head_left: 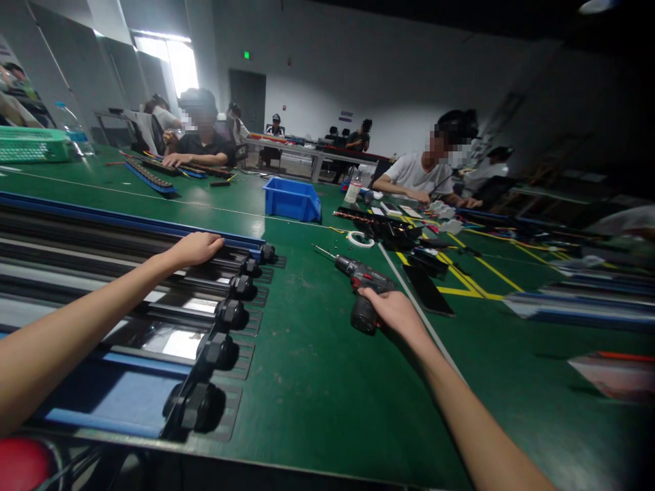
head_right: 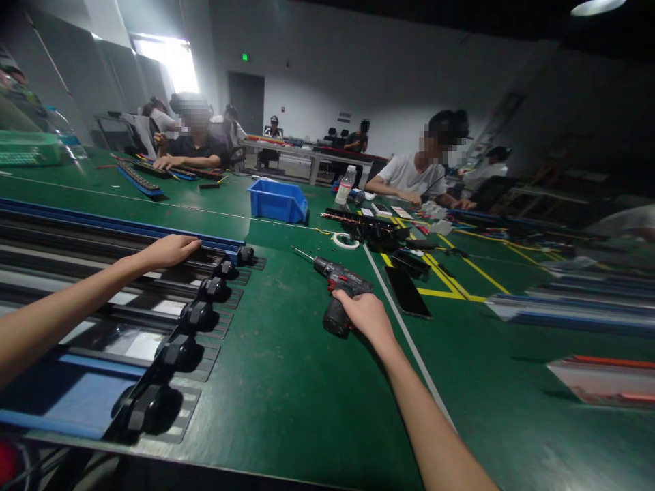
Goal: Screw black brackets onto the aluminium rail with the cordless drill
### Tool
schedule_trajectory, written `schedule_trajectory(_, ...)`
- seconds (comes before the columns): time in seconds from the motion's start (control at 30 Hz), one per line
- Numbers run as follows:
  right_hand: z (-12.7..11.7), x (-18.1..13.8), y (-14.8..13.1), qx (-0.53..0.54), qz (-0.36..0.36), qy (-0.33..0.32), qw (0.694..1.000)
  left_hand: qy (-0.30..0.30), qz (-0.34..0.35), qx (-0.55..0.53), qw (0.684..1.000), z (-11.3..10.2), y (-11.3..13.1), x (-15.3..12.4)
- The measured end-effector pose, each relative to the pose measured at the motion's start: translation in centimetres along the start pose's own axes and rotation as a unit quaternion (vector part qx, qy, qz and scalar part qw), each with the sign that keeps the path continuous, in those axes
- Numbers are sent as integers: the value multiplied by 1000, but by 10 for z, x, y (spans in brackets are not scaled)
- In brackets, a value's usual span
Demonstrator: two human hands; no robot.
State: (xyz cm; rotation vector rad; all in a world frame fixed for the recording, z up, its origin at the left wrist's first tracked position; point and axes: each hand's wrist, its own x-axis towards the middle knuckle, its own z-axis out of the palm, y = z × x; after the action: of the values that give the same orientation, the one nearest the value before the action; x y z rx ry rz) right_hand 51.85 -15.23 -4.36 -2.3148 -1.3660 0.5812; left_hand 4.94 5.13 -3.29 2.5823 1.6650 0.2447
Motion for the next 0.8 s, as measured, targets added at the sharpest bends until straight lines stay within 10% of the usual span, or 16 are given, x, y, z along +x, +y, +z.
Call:
schedule_trajectory(0.57, -5, -1, 16, 132, 1, 41, 990, -15, -16, 0, 1000, 2, -5, 3)
schedule_trajectory(0.8, 10, -10, 8, 379, -64, 123, 915, -17, -3, 4, 1000, 2, -5, 3)
